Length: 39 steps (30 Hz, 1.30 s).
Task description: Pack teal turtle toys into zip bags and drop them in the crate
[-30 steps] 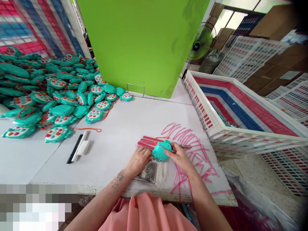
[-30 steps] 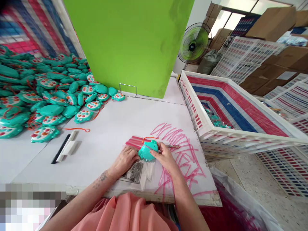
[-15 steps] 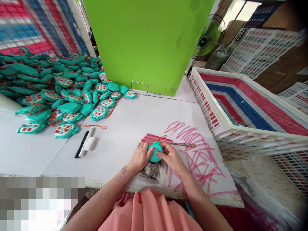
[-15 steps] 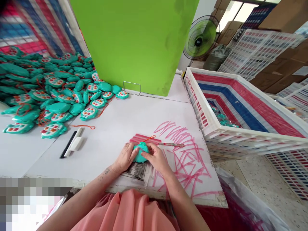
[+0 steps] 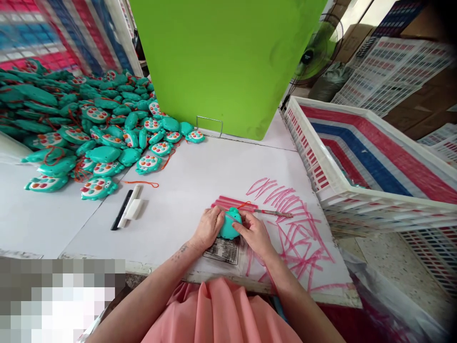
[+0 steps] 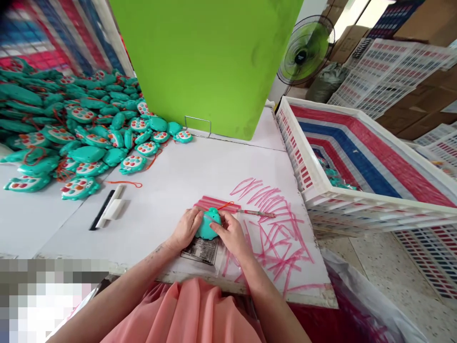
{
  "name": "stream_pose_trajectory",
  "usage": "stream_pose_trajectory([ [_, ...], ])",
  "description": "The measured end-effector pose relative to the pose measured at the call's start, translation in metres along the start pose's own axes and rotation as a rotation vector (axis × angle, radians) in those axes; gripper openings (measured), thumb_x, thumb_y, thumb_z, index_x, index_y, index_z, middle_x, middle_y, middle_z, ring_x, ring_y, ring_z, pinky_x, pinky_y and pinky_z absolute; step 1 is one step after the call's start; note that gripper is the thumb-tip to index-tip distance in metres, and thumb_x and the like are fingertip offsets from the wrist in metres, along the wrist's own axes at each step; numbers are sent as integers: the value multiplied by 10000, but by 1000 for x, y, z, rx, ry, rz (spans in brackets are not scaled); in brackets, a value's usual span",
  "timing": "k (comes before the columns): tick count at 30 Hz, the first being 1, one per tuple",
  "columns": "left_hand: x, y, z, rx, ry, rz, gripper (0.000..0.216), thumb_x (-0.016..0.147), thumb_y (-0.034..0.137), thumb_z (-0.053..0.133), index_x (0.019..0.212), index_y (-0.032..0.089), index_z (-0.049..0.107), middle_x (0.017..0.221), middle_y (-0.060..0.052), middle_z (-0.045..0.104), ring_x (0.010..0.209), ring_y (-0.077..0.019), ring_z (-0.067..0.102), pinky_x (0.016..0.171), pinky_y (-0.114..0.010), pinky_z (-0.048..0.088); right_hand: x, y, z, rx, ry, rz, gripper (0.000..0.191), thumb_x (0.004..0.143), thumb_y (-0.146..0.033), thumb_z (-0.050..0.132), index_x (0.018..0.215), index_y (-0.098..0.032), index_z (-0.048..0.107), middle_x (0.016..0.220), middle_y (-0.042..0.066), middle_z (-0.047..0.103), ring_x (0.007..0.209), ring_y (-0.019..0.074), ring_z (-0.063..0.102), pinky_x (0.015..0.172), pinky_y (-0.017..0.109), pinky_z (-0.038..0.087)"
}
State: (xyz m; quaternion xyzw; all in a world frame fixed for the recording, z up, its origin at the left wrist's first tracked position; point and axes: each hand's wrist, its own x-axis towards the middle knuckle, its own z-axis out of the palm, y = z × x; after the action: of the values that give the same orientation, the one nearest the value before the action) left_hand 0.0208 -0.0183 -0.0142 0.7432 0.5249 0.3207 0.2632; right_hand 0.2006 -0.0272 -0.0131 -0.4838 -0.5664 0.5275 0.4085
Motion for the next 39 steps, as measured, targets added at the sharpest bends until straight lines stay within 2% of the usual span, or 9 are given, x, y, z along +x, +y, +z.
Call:
stream_pose_trajectory([
  [6,-1,-1,0,-117,24,-72,335,994,354,261,1013,201,559,861,-32,650,804,-180,571,780,-307,419,13,-3,-21,61,122,-19,403,762,-419,694,1087,-186,642,1024,55,690,876,199,628,755,304,508],
  [12,-1,6,9,353,-21,79,282,892,448,518,970,183,577,957,-76,610,910,-252,516,789,-381,380,38,-14,-57,75,210,13,530,682,-439,752,1113,-157,629,756,18,693,641,151,610,585,258,488],
  [19,-3,7,14,542,-39,128,227,862,412,580,857,186,582,898,-58,593,876,-243,500,763,-374,358,50,-13,-50,-72,54,-32,472,736,-425,704,1125,-164,642,941,60,709,782,178,640,670,282,504],
  [24,-8,4,11,444,-5,255,247,939,376,453,854,171,564,813,-44,598,802,-205,514,781,-368,358,59,-17,-47,-134,-23,8,455,713,-434,720,1055,-170,578,667,-18,643,566,133,572,511,233,437],
  [28,-9,3,9,388,66,276,200,936,341,475,901,183,593,828,-44,612,808,-204,510,773,-361,357,64,-21,-41,-103,-121,28,424,713,-455,720,997,-173,582,675,-21,640,565,123,570,520,227,430],
  [31,-9,4,8,367,115,291,162,924,308,505,864,201,611,830,-39,618,810,-204,499,784,-366,363,63,-21,-28,-118,-255,19,382,772,-469,666,1006,-168,638,792,26,697,687,155,630,614,261,477],
  [34,-9,4,7,326,182,285,126,904,309,540,892,211,619,951,-53,635,890,-220,505,828,-394,378,58,-23,-18,-147,-369,-55,328,857,-457,570,988,-183,692,999,62,714,938,196,646,830,314,483],
  [36,-7,3,6,252,176,271,121,913,293,527,907,204,609,1053,-64,630,963,-221,520,862,-402,395,55,-24,-20,-161,-253,-102,330,891,-452,518,951,-183,699,1009,61,713,976,202,637,881,326,465],
  [39,-4,1,4,121,102,255,125,931,264,491,924,195,595,1196,-80,598,1113,-216,519,941,-411,404,46,-24,-34,-227,46,-81,356,919,-456,449,870,-175,663,798,41,709,778,189,650,764,315,487],
])
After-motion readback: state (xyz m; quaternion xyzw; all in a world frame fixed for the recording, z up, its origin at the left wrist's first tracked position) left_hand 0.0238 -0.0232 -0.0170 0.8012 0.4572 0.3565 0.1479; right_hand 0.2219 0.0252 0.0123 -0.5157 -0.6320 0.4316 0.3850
